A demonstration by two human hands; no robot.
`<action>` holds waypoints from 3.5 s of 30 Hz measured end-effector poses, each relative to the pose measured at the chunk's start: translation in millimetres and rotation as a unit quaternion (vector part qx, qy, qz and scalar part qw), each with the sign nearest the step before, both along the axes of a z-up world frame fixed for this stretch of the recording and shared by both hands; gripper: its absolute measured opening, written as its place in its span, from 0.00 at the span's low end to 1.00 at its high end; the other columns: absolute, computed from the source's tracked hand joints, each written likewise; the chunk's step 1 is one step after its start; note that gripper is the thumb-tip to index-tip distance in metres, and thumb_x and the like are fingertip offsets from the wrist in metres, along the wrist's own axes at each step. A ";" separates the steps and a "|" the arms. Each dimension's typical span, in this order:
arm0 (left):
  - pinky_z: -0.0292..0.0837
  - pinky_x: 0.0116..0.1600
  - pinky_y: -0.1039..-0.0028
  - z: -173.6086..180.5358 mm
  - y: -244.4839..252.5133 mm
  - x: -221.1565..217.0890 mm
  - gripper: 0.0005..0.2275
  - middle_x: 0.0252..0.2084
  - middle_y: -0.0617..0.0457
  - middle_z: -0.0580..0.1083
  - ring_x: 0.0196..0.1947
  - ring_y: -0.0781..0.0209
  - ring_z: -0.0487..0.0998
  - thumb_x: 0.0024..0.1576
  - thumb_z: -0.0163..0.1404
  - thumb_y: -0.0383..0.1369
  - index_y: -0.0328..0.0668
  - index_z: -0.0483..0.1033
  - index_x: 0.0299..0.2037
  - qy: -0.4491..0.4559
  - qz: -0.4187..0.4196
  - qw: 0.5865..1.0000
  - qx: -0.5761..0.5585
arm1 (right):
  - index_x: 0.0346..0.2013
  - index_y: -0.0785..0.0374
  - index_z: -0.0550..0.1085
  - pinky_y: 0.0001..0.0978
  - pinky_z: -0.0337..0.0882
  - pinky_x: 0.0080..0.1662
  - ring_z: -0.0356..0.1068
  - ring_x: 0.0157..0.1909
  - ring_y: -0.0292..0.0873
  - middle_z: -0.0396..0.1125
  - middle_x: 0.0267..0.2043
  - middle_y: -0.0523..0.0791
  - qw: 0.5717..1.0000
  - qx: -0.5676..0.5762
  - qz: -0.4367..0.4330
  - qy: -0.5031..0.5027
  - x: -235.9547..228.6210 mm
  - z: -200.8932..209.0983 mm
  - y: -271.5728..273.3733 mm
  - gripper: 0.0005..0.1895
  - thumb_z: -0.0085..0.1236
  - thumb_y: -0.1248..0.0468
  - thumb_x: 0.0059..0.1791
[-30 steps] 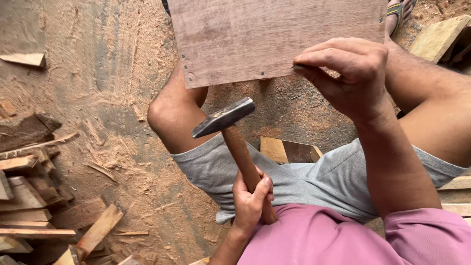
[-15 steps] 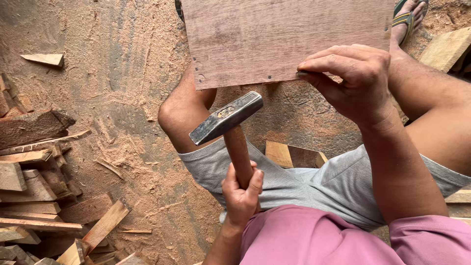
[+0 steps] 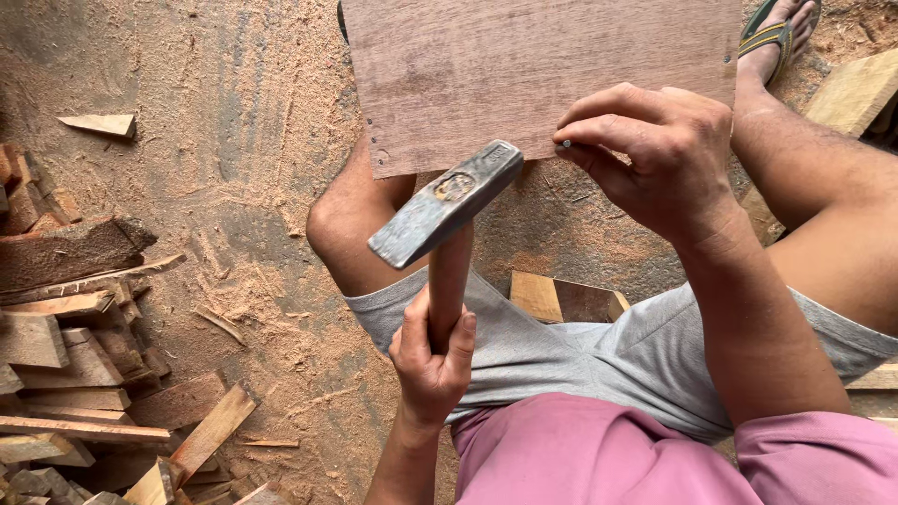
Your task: The person sits on the floor and uses a hammer to drive nails into a wooden box frame. They repeatedly position nails and strike them to secure the wooden panels together.
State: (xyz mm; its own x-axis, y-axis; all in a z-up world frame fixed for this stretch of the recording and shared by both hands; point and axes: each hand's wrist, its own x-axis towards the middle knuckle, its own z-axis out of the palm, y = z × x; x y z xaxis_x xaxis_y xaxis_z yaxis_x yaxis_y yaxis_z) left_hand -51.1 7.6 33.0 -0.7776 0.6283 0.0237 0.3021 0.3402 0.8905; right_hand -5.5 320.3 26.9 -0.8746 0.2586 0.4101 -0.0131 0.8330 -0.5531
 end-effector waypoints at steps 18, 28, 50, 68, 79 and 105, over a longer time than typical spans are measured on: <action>0.68 0.23 0.68 57.4 27.0 -47.9 0.28 0.26 0.52 0.73 0.19 0.62 0.72 0.58 0.61 0.32 0.35 0.64 0.67 0.260 -0.160 0.931 -0.198 | 0.35 0.54 0.79 0.31 0.65 0.35 0.66 0.29 0.37 0.75 0.47 0.31 0.998 0.042 -0.033 -0.024 -1.5 3.3 -3.4 0.05 0.69 0.61 0.52; 0.70 0.24 0.70 63.8 21.2 -51.3 0.27 0.30 0.49 0.74 0.21 0.62 0.74 0.64 0.59 0.31 0.37 0.61 0.70 0.291 -0.167 0.921 -0.197 | 0.36 0.53 0.80 0.32 0.65 0.34 0.67 0.29 0.37 0.75 0.46 0.32 0.998 0.047 -0.028 -0.019 -3.5 3.6 -3.1 0.05 0.69 0.60 0.50; 0.66 0.20 0.73 67.5 2.8 -50.5 0.25 0.24 0.52 0.74 0.16 0.65 0.69 0.62 0.56 0.30 0.31 0.65 0.68 0.146 -0.097 0.984 0.016 | 0.43 0.67 0.74 0.21 0.63 0.35 0.61 0.31 0.29 0.63 0.30 0.41 0.929 -0.336 -0.058 0.146 16.2 -37.6 0.0 0.10 0.42 0.73 0.58; 0.73 0.26 0.61 53.8 46.8 -58.2 0.22 0.28 0.44 0.76 0.20 0.54 0.76 0.61 0.56 0.28 0.25 0.70 0.64 0.249 -0.172 0.928 -0.215 | 0.46 0.66 0.74 0.20 0.55 0.29 0.54 0.25 0.27 0.60 0.24 0.38 0.896 -0.411 -0.051 0.160 6.6 -32.8 5.9 0.12 0.39 0.75 0.59; 0.74 0.33 0.60 69.9 44.9 -63.3 0.20 0.35 0.42 0.77 0.29 0.46 0.78 0.60 0.55 0.30 0.31 0.72 0.63 0.223 -0.156 0.942 -0.195 | 0.45 0.67 0.73 0.20 0.58 0.32 0.56 0.29 0.28 0.59 0.28 0.39 0.895 -0.405 -0.063 0.177 9.2 -33.5 0.4 0.10 0.40 0.74 0.58; 0.66 0.25 0.75 23.8 24.7 -78.6 0.08 0.20 0.56 0.70 0.19 0.66 0.70 0.59 0.58 0.29 0.30 0.76 0.39 -0.160 0.117 0.978 -0.059 | 0.48 0.65 0.74 0.21 0.54 0.29 0.55 0.26 0.29 0.63 0.28 0.39 0.815 -0.495 -0.177 0.245 8.7 -36.0 72.6 0.14 0.38 0.72 0.57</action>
State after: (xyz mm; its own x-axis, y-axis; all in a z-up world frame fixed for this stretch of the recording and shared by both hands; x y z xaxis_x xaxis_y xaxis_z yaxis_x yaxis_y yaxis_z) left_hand -129.7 32.3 56.8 -0.8567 0.4155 -0.3056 -0.0835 0.4729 0.8772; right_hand 3.1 392.9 -9.1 -0.4665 0.8756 0.1251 -0.2899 -0.0177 -0.9569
